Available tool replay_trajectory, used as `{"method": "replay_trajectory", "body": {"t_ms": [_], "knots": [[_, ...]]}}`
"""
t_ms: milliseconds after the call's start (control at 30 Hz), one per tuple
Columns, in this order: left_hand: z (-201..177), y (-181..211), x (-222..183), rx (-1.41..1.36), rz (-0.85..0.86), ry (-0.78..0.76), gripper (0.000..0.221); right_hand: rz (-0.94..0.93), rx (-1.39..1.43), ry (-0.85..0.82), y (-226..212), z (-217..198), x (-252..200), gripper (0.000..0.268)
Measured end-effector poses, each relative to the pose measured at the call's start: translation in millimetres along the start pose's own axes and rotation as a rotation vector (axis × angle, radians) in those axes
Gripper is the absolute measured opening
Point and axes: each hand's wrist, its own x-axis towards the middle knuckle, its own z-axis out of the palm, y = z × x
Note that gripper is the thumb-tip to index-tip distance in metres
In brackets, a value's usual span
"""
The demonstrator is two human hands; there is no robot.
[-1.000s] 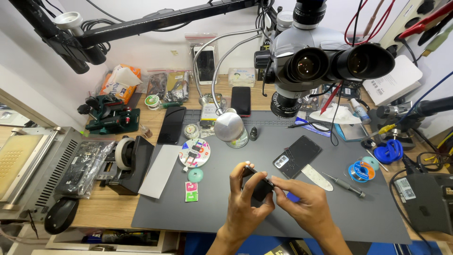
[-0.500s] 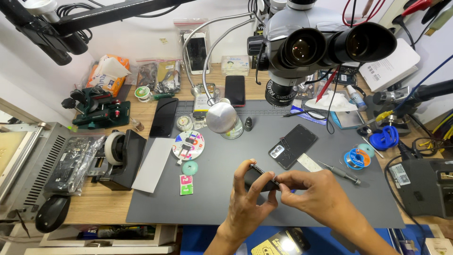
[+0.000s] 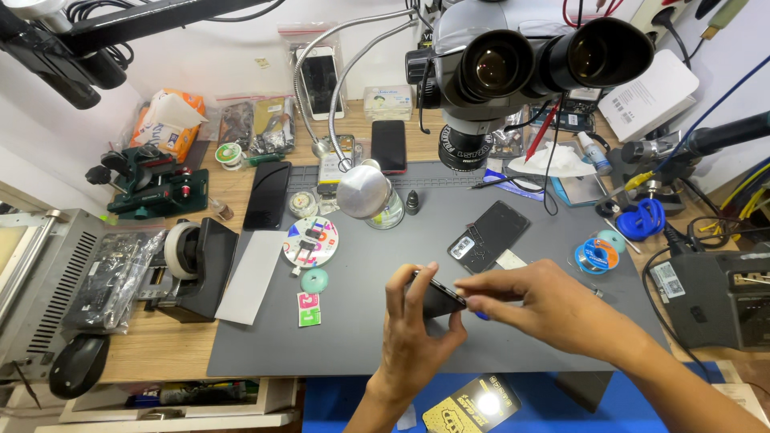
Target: The person uses a blue plastic pry tool to separate the screen from the smartphone frame, then uses a screwdriver to remove internal screws. They continue prying and separating the screen assembly from the chassis, exposing the internal components.
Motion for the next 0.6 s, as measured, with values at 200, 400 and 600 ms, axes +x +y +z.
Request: {"method": "replay_trajectory", "body": {"t_ms": [200, 400, 600], "knots": [[-24, -9, 13, -0.164, -0.147, 0.029, 0.08, -0.264, -0.342, 0.209, 141, 80, 45, 0.033], [-45, -27, 23, -1.324, -0.456, 0.008, 0.082, -0.318, -0.574, 0.349, 200, 113, 54, 0.047], [-31, -35, 8, -2.108, -0.95, 0.109, 0.07, 0.134, -0.398, 0.139, 172, 96, 44, 0.023]]}}
